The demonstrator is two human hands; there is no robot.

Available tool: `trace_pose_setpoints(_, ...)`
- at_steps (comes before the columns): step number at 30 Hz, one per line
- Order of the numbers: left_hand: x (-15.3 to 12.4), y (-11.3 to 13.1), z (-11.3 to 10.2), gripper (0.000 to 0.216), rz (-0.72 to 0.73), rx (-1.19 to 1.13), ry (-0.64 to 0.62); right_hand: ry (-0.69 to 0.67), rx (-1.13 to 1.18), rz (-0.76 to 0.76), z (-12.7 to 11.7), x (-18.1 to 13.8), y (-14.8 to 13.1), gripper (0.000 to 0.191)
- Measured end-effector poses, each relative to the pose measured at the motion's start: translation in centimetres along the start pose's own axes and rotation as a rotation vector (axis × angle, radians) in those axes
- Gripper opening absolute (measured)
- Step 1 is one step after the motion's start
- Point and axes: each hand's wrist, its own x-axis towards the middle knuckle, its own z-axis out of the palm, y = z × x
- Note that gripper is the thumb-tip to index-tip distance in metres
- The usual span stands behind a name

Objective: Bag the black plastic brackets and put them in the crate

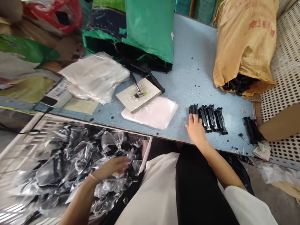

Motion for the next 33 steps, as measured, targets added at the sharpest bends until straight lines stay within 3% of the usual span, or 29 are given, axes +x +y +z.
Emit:
trace_pose_setpoints(2, 2.6, 4.0, 0.3, 0.040, 0.145, 0.042, 0.040, -0.059, -0.017, -0.052, 0.0, 1.0, -0.7, 0.052)
trace_pose_setpoints(4, 6.1, 9.0, 1.6, 0.029, 0.422, 0.114, 0.308, -0.095, -0.050, -0.187, -0.4, 2.3, -0.7, 0.055)
trace_pose_setpoints(6, 9.9, 13.5, 3.4, 0.018, 0.598, 0.261, 0.544, -0.143, -0.105, -0.385, -1.0, 3.5, -0.1, 0.062)
trace_pose_setpoints(9, 14.2, 16.8, 5.4, 0.009, 0.579, 0.496, 0.648, -0.215, -0.183, -0.529, -1.5, 4.4, 1.3, 0.063)
trace_pose_setpoints(14, 16.2, 15.3, 3.9, 0.018, 0.568, 0.347, 0.519, -0.251, -0.184, -0.554, -2.1, 3.0, 3.7, 0.043)
trace_pose_setpoints(16, 16.0, 14.7, 2.9, 0.015, 0.561, 0.254, 0.505, -0.274, -0.056, -0.473, -2.4, 1.9, 4.4, 0.035)
trace_pose_setpoints(18, 15.7, 14.4, 2.6, 0.010, 0.528, 0.121, 0.512, -0.312, 0.218, -0.277, -2.4, 0.9, 4.7, 0.035)
trace_pose_setpoints(21, 15.7, 14.3, 3.1, 0.005, 0.498, -0.025, 0.535, -0.485, 0.918, 0.062, -1.1, -0.5, 3.7, 0.039)
trace_pose_setpoints(24, 16.1, 14.1, 3.5, 0.014, 0.603, 0.104, 0.549, -0.712, 1.603, 0.280, 1.6, -1.4, 1.2, 0.041)
trace_pose_setpoints(26, 16.3, 14.0, 3.2, 0.025, 0.703, 0.280, 0.565, -0.867, 1.863, 0.408, 3.4, -1.5, -0.5, 0.041)
trace_pose_setpoints(29, 15.7, 13.9, 2.6, 0.041, 0.799, 0.487, 0.629, -1.043, 2.080, 0.550, 4.8, -1.2, -1.9, 0.043)
trace_pose_setpoints(33, 12.2, 14.1, 4.0, 0.059, 1.017, 0.577, 0.610, -1.103, 2.142, 0.522, 4.6, -0.3, -2.7, 0.044)
